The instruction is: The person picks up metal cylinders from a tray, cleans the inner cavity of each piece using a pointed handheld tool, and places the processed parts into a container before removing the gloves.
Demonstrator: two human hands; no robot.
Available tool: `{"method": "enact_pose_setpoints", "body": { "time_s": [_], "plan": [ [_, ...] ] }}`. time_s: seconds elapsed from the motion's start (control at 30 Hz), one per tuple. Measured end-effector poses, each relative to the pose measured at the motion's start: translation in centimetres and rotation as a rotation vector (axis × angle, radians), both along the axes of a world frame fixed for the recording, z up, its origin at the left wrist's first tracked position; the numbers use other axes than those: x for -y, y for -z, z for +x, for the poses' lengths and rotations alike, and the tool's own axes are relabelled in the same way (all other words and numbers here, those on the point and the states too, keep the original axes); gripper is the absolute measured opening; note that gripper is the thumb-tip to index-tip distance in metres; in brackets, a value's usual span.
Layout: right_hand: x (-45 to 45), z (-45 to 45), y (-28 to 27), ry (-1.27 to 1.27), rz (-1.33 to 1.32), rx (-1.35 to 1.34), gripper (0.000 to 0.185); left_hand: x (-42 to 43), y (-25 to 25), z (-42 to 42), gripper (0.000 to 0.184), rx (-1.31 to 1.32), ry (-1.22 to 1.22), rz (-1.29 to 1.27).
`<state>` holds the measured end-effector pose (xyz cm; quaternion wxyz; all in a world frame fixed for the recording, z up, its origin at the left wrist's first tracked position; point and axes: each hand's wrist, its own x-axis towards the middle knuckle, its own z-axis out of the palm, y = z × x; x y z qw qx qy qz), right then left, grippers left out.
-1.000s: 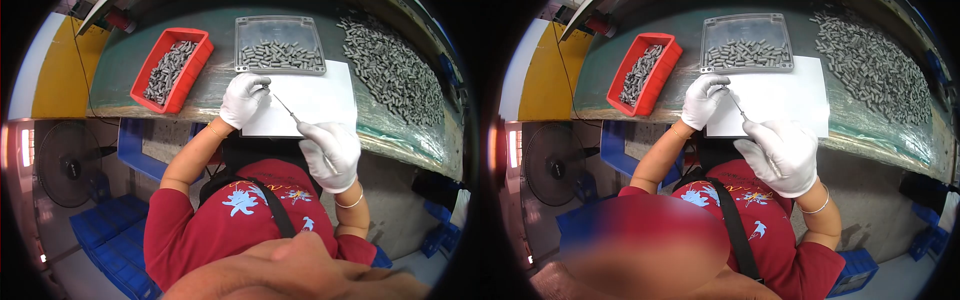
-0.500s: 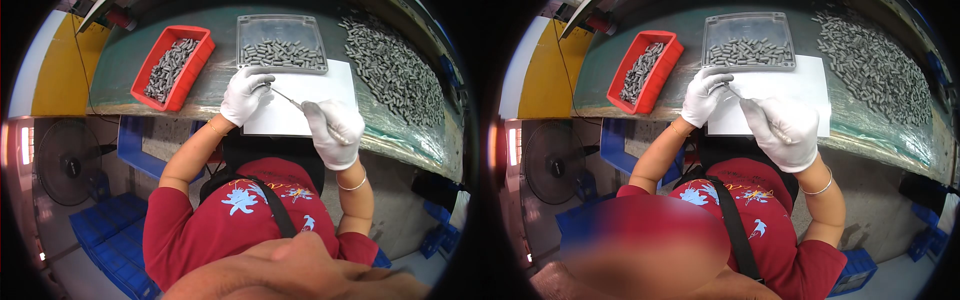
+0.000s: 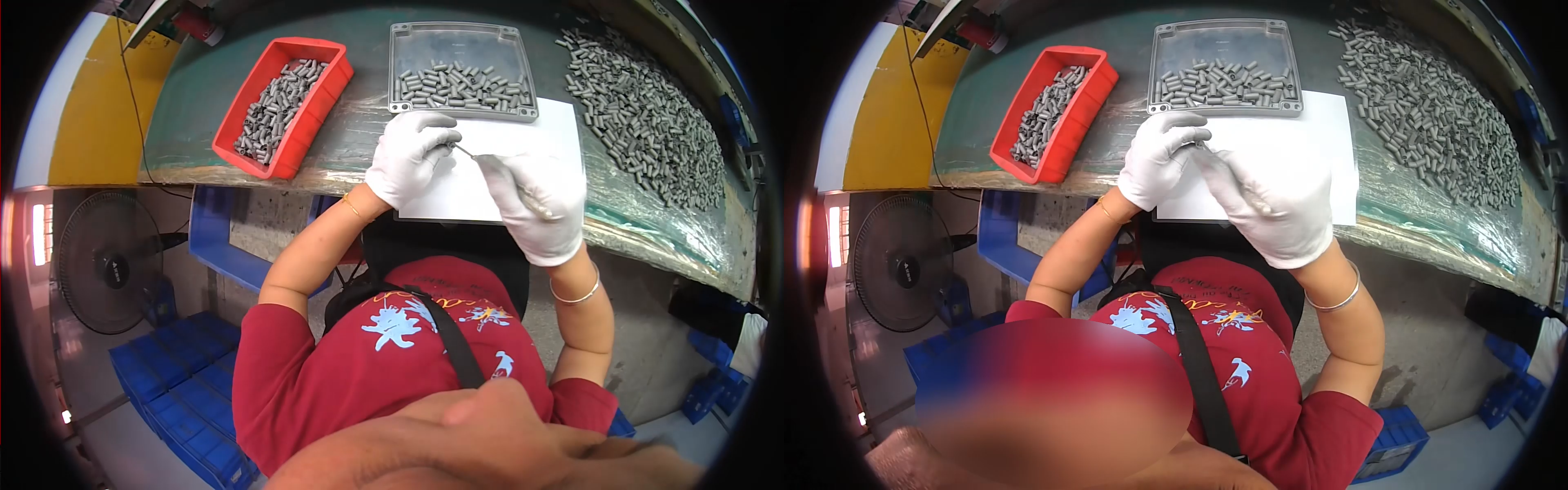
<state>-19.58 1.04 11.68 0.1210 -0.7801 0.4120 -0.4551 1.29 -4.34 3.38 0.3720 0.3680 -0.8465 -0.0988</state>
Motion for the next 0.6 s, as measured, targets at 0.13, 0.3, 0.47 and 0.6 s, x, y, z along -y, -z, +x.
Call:
{"method": "enact_pose_setpoints", "body": {
  "time_s": [0.13, 0.3, 0.47, 0.6],
  "plan": [
    [1.3, 0.7, 0.5, 0.015, -0.185, -0.329, 0.005, 0.0, -0.6, -1.1, 0.025, -0.004, 0.058, -0.095],
    [1.4, 0.2, -2.0, -0.010, -0.333, -0.371, 0.005, 0.1, -1.1, -0.8, 0.026, 0.050, 0.081, -0.074],
    [2.5, -0.1, 0.7, -0.039, -0.077, -0.223, 0.014, -0.2, -1.8, -1.6, 0.032, 0.041, 0.130, -0.050],
    [2.1, -0.4, -0.6, -0.039, -0.062, -0.112, 0.013, -0.2, -1.8, -1.6, 0.036, 0.065, 0.152, -0.006]
  ]
}}
